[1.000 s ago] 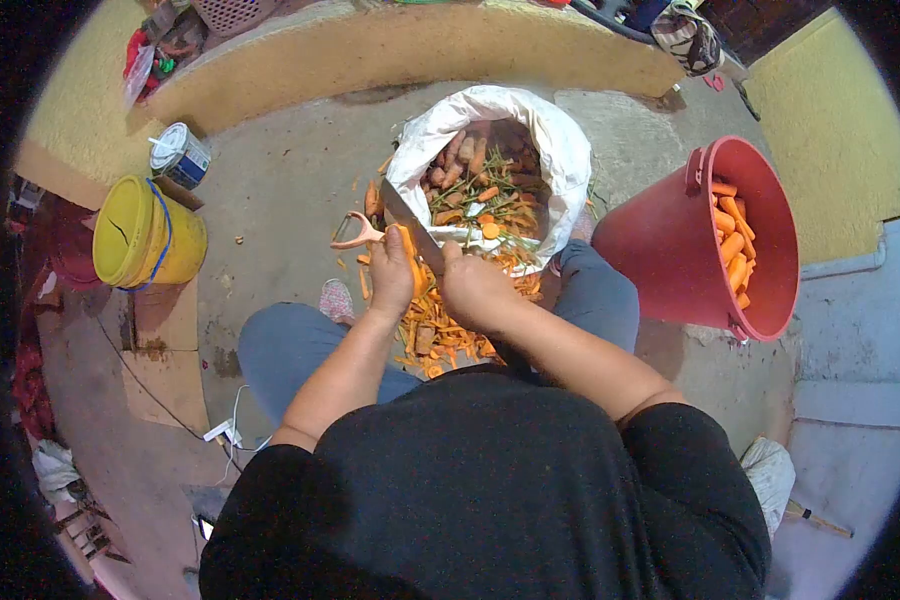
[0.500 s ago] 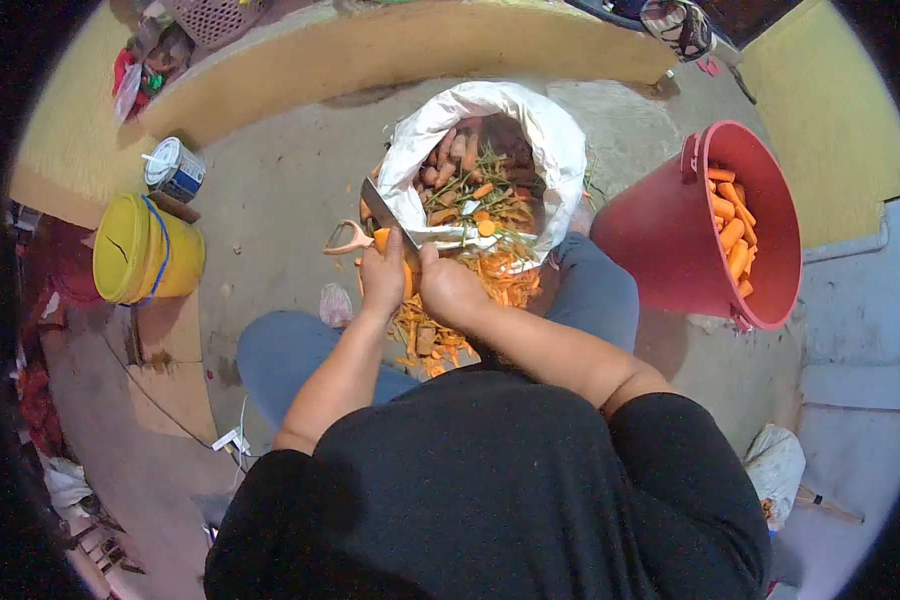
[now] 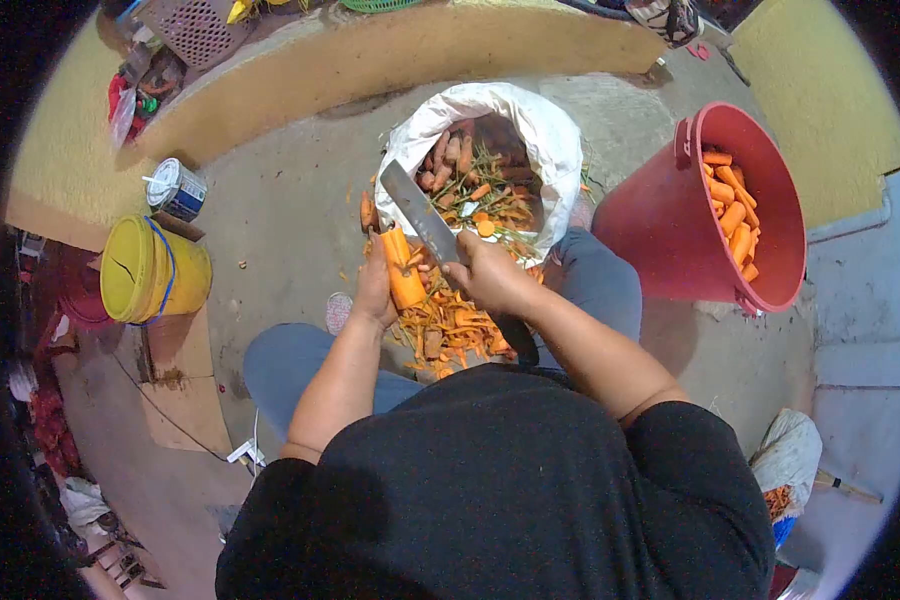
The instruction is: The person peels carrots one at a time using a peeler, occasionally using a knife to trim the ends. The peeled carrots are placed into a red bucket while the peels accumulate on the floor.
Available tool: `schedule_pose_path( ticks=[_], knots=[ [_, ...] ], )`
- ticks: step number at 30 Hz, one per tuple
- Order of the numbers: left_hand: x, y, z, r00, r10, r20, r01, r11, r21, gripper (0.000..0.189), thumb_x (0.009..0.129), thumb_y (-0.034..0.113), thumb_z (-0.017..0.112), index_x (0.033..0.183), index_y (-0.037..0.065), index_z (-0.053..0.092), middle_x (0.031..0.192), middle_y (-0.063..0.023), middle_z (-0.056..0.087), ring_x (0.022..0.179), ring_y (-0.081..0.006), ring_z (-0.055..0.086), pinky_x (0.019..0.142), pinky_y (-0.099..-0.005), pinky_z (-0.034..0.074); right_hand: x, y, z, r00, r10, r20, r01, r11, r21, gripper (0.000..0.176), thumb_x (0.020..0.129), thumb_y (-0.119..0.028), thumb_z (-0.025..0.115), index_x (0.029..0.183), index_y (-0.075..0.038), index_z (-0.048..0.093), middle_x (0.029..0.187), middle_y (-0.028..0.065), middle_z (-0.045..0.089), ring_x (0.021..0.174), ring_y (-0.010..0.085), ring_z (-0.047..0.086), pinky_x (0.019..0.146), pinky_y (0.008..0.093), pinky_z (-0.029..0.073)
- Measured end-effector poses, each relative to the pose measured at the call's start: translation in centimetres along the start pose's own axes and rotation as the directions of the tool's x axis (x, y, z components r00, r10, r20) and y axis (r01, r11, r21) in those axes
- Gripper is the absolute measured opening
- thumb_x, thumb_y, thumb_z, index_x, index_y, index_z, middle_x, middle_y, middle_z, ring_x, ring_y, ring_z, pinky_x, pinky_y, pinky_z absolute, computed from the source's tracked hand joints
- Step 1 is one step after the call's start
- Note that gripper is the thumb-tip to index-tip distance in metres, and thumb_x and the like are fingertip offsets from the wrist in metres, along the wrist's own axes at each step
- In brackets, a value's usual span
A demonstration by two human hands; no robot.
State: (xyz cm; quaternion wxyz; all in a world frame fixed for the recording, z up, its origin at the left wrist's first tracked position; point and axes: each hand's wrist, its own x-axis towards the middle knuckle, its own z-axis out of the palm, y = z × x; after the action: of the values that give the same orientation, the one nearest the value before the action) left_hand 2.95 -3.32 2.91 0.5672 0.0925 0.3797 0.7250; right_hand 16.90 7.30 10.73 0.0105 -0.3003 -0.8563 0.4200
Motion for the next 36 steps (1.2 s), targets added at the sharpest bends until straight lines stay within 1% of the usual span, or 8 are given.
schedule_pose_path(
  ticks=[1, 4, 7, 13, 16, 19, 26, 36],
  knots=[
    [0.0, 0.1, 0.1, 1.0, -0.01, 0.01, 0.01, 1.0, -0.026, 0.059, 0.084, 0.058, 0.031, 0.101, 0.005, 0.047, 0.083, -0.0081, 0.054, 0.064, -0.0146, 0.055, 0.058, -0.0265, 0.05, -0.1, -0.2, 0.0, 1.0, 0.007, -0.026, -0.007, 1.0, -0.025, 0.032, 0.081, -0.022, 0.057, 0.096, 0.004, 0.045, 0.077, 0.0238, 0.058, 0.076, 0.0358, 0.058, 0.065, 0.0403, 0.044],
    [-0.2, 0.3, 0.2, 1.0, -0.008, 0.013, 0.009, 0.998, -0.066, 0.059, 0.084, 0.059, 0.029, 0.103, 0.006, 0.047, 0.084, -0.0092, 0.055, 0.065, -0.0153, 0.056, 0.058, -0.0271, 0.05, -0.1, 0.2, 0.7, 1.0, 0.002, 0.01, -0.004, 0.971, 0.239, 0.022, 0.085, -0.016, 0.052, 0.094, 0.002, 0.042, 0.073, 0.0139, 0.054, 0.06, 0.017, 0.055, 0.054, 0.0298, 0.044],
    [-0.1, 0.3, -0.5, 0.997, -0.038, 0.068, 0.047, 0.988, -0.148, 0.052, 0.087, 0.053, 0.031, 0.106, 0.007, 0.046, 0.089, -0.009, 0.055, 0.07, -0.0171, 0.057, 0.059, -0.0281, 0.049, 0.1, 0.5, 0.6, 0.989, -0.128, -0.078, 0.126, 0.991, -0.034, 0.024, 0.085, -0.017, 0.053, 0.095, 0.002, 0.043, 0.076, 0.0139, 0.054, 0.066, 0.0167, 0.054, 0.06, 0.0299, 0.043],
    [-0.3, 0.9, -0.2, 0.995, -0.076, 0.07, 0.09, 0.966, -0.242, 0.044, 0.09, 0.045, 0.033, 0.108, 0.007, 0.046, 0.09, -0.0089, 0.056, 0.073, -0.0183, 0.057, 0.059, -0.0296, 0.049, -1.6, -0.2, -0.9, 1.0, -0.012, 0.001, 0.012, 1.0, -0.004, 0.026, 0.082, -0.023, 0.056, 0.094, -0.002, 0.046, 0.075, 0.0206, 0.058, 0.07, 0.0359, 0.057, 0.062, 0.0407, 0.043],
    [-0.1, 0.6, -1.3, 0.996, -0.083, 0.035, 0.088, 0.978, -0.189, 0.041, 0.091, 0.042, 0.032, 0.107, 0.007, 0.047, 0.089, -0.0095, 0.056, 0.075, -0.0188, 0.057, 0.058, -0.0308, 0.05, -2.9, 0.1, -1.1, 0.992, 0.013, 0.124, 0.003, 0.992, -0.124, 0.026, 0.082, -0.024, 0.055, 0.094, -0.002, 0.047, 0.075, 0.0211, 0.058, 0.072, 0.0367, 0.058, 0.063, 0.0422, 0.043],
    [0.2, 0.5, -1.6, 0.995, -0.081, 0.063, 0.091, 0.98, -0.176, 0.038, 0.091, 0.038, 0.033, 0.105, 0.006, 0.048, 0.089, -0.0103, 0.056, 0.074, -0.0188, 0.058, 0.057, -0.0311, 0.05, -3.5, 1.7, -1.0, 0.992, 0.121, 0.036, -0.11, 0.967, -0.231, 0.02, 0.081, -0.014, 0.056, 0.091, -0.001, 0.043, 0.071, 0.0191, 0.055, 0.068, 0.0339, 0.057, 0.059, 0.039, 0.042],
    [1.2, -1.0, -2.3, 0.974, -0.201, -0.107, 0.175, 0.962, -0.211, 0.048, 0.09, 0.041, 0.032, 0.104, -0.002, 0.048, 0.088, -0.0126, 0.058, 0.066, -0.0181, 0.057, 0.053, -0.0279, 0.049, -5.7, 2.2, 0.4, 0.98, -0.197, 0.039, 0.193, 0.868, -0.457, 0.017, 0.077, -0.011, 0.048, 0.091, -0.005, 0.04, 0.07, 0.018, 0.055, 0.066, 0.037, 0.057, 0.055, 0.0447, 0.045],
    [0.7, -1.6, -1.8, 0.938, -0.254, -0.238, 0.173, 0.933, -0.315, 0.039, 0.091, 0.034, 0.034, 0.102, 0.0, 0.047, 0.091, -0.0122, 0.056, 0.083, -0.0244, 0.058, 0.071, -0.0353, 0.049, -5.2, 1.0, 2.1, 0.965, -0.232, 0.122, 0.25, 0.672, -0.697, 0.016, 0.076, -0.009, 0.048, 0.089, -0.006, 0.042, 0.072, 0.0156, 0.052, 0.06, 0.0304, 0.058, 0.047, 0.0389, 0.047]
  ],
)
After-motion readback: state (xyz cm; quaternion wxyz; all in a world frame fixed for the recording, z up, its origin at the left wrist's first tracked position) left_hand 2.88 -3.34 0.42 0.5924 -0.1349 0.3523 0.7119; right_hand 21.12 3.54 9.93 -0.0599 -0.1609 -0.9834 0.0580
